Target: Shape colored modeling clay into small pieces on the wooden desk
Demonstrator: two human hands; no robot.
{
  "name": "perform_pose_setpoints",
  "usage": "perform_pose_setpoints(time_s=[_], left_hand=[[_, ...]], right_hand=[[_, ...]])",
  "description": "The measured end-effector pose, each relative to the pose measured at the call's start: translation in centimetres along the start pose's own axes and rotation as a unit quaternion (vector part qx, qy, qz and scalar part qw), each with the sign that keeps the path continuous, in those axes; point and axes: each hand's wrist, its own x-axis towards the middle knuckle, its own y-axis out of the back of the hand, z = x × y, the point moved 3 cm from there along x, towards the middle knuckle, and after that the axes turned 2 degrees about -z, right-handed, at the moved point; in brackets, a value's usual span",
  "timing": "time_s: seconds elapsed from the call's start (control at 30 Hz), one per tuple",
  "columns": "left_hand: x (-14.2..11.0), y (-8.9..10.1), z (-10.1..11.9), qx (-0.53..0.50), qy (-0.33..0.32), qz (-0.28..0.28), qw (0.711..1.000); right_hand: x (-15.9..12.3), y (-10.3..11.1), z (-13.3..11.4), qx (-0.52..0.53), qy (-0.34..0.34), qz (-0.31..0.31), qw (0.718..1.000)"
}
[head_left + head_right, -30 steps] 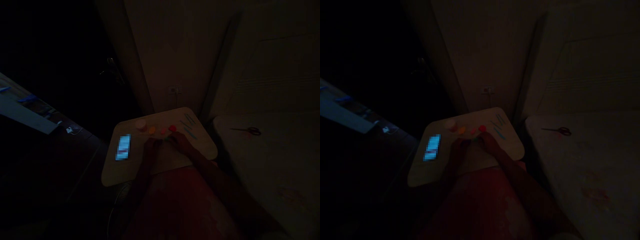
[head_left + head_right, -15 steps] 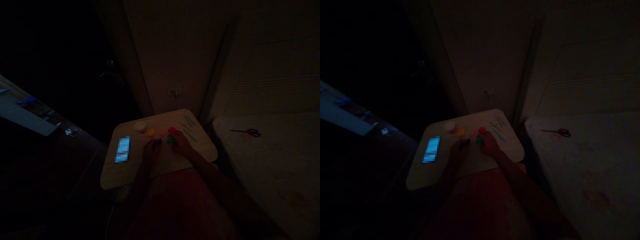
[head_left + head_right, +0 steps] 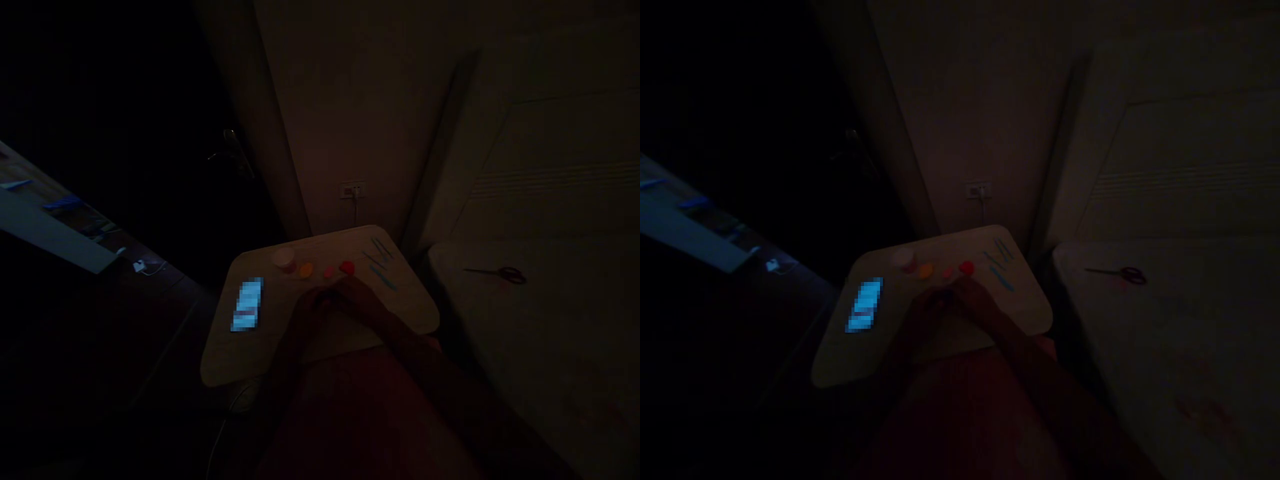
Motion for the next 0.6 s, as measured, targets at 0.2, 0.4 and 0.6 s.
perform_pose_setpoints(time_s=[0.2,0.4,0.6], left_hand=[[0.1,-0.1,0.3,0.045,0.014,-0.031,0.998],[0.0,-0.1,0.4,0.055,0.003,-0.059,0.997],[-0.4,0.1,0.8,0.054,0.002,-0.050,0.997]], right_hand=[[-0.4,-0.8,0.0,-0.020,0.003,-0.008,1.000],[-0.6,-1.4,0.0,-0.052,-0.006,-0.022,0.998],[-0.8,-2.4,-0.1,-0.060,-0.015,-0.042,0.997]])
